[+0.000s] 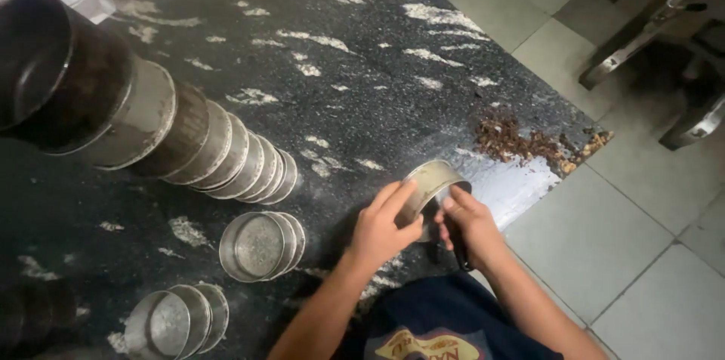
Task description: Scraping and cleaning residues from circular metal baking molds using a knife.
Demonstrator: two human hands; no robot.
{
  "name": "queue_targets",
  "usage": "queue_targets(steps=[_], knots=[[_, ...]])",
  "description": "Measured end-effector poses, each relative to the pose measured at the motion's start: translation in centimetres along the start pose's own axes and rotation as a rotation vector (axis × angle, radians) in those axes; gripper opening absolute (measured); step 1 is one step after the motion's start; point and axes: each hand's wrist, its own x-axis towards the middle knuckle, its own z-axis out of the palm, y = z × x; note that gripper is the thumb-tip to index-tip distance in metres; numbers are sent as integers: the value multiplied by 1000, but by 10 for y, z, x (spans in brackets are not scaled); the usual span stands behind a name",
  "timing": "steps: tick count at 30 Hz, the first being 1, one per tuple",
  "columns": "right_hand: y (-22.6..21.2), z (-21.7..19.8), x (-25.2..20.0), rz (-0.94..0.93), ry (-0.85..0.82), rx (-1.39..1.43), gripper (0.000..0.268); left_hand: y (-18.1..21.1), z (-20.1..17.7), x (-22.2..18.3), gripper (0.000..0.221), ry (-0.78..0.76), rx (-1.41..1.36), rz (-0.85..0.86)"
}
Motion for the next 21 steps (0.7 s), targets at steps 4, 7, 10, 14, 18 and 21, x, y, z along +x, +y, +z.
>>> queue_targets(steps=[4,7,10,14,18,21], knots=[[-20,39,-36,-871,-209,-818,34,0,-12,21,58,-214,34,32],[-46,61,-53,-576,-288,-1637,22,20,-28,36,46,-315,145,120],[-67,70,-57,-394,-402,-1890,39,16,-31,45,48,-369,90,117],[-82,61,-62,-491,-180,-1765,44,9,-31,45,42,-187,87,-7],[-80,68,-78,-616,-41,-1545,80,7,-37,49,46,-50,62,-136],[-16,39,-59,-332,-221,-1644,89,6,-37,56,48,96,96,-179]])
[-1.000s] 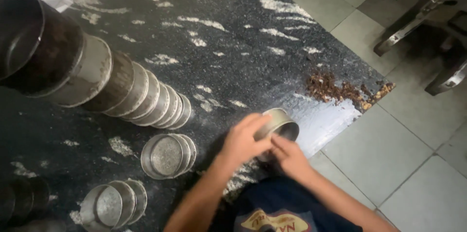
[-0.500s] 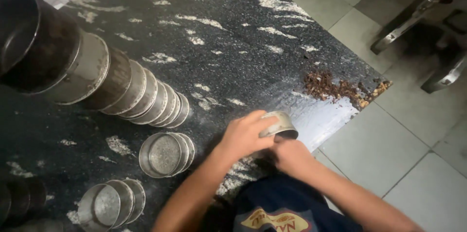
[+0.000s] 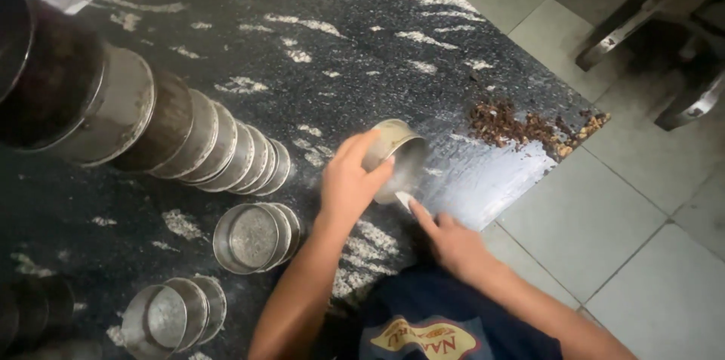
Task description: Scraping and cleaning residues from circular metal baking molds using a knife.
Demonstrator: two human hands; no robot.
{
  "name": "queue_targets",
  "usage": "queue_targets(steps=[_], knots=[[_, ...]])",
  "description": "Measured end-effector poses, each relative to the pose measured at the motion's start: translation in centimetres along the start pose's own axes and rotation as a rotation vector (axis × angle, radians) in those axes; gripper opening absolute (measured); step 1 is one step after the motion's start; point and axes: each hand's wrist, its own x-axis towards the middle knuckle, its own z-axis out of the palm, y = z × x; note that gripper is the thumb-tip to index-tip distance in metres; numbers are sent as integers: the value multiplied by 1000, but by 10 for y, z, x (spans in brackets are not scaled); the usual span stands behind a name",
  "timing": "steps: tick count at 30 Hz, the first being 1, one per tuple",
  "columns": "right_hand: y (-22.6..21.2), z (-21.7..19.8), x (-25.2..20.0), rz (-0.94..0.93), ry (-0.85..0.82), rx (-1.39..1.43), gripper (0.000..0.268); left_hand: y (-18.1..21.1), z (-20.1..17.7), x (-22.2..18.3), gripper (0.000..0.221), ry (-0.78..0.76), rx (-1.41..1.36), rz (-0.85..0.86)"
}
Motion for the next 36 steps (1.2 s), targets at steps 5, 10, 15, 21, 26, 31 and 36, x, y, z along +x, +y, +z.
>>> queue_targets(steps=[5,10,15,21,26,31,36], knots=[[74,53,9,-56,186,359,77,-53,30,-31,61,19,238,299],[22,-58,-8,677,92,905,56,-76,42,-61,72,-190,527,558],[25,-59,-10,128,456,1260,49,-40,36,-35,70,-180,-327,-497],[36,8,32,403,-158,869,43,-37,30,-30,66,-93,-869,-344],[44,6,26,92,268,504,43,-17,3,-28,75,-12,-295,-184],[19,-48,39,305,376,69,53,-6,4,-24,74,-88,-101,51],[20,-8,48,33,232,874,46,-14,13,-20,71,-96,-268,43]])
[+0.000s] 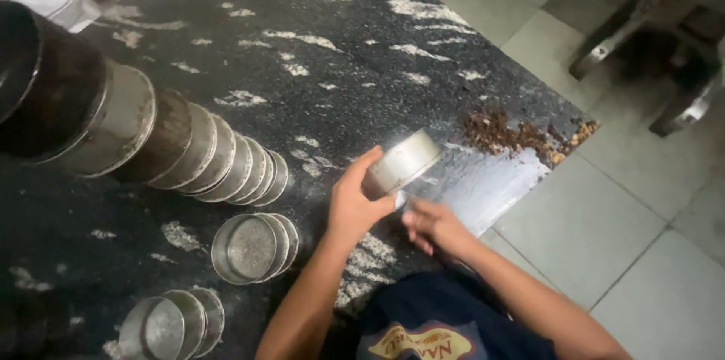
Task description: Scraping and cleaning residues from circular metal baking molds using a knife.
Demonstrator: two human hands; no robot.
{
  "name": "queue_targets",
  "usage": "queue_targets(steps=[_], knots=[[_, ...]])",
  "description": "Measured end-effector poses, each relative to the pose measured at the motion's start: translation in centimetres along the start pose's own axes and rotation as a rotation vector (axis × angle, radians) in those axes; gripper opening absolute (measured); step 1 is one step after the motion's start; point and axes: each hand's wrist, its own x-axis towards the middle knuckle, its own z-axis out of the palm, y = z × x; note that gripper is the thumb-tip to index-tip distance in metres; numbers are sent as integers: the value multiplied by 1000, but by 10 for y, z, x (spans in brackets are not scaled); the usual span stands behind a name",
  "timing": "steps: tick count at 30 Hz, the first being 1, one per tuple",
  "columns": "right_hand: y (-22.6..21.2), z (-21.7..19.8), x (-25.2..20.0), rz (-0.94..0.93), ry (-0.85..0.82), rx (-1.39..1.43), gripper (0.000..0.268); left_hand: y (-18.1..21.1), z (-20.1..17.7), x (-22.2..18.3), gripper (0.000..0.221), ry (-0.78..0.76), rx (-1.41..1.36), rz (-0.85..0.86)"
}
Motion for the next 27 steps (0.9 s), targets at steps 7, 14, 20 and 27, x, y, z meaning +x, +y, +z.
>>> queue_targets(steps=[7,14,20,27], knots=[[-51,-18,-9,-472,41,-18,51,-14,6,-5,66,6,-699,-168],[-7,-3,-26,-281,-92,-671,83,12,-9,7,64,224,-635,-124],[-22,-18,-30,-121,-45,-74,75,21,2,1,75,171,-427,-107],[-50,-43,-19,-184,319,-379,65,12,-1,-2,70,166,-476,-94]])
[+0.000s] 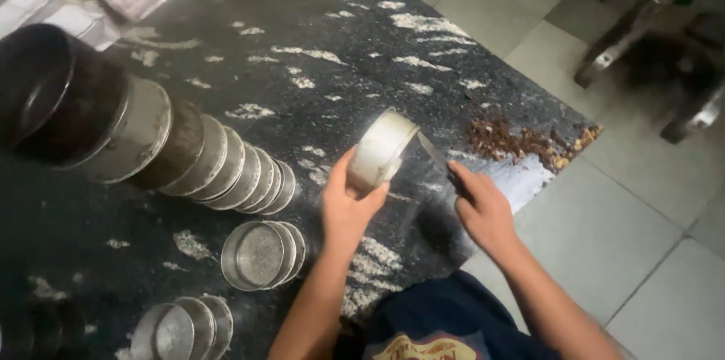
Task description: Scraping and cleaning residues from circular metal baking molds using a knife.
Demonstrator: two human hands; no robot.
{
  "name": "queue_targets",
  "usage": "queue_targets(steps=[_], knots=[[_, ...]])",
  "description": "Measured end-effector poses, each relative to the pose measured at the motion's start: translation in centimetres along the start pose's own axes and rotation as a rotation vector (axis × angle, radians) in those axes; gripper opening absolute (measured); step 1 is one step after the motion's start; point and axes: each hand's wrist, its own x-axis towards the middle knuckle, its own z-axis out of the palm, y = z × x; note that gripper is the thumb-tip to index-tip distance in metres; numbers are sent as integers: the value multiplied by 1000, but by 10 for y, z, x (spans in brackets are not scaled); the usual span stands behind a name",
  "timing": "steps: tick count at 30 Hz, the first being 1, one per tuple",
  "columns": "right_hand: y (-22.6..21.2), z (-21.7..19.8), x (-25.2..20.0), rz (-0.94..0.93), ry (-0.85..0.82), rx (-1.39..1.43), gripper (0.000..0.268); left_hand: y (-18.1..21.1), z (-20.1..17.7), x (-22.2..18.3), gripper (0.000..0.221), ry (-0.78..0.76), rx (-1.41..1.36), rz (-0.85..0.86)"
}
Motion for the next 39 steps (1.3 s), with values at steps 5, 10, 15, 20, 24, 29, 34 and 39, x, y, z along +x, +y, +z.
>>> queue_targets(steps=[5,10,15,20,24,29,34,39], knots=[[14,16,-12,-122,-227,243,65,-5,-3,4,67,23,-177,-75],[26,26,1,-177,38,138,65,2,-15,5,62,69,-49,-20],[10,25,-8,-322,-224,207,58,3,-10,5,52,72,-146,-71],[25,43,-3,12,1,445,51,-21,-18,5,50,75,-188,-69],[-4,39,-16,417,2,649,29,-22,-14,0,52,79,-169,-73],[-5,40,-14,398,-328,1226,24,-24,3,-6,77,61,-92,63],[-21,22,4,482,-386,1657,17,-22,2,-14,64,-120,265,72],[-46,-3,6,-493,-266,355,43,17,-14,6,60,-243,681,137]])
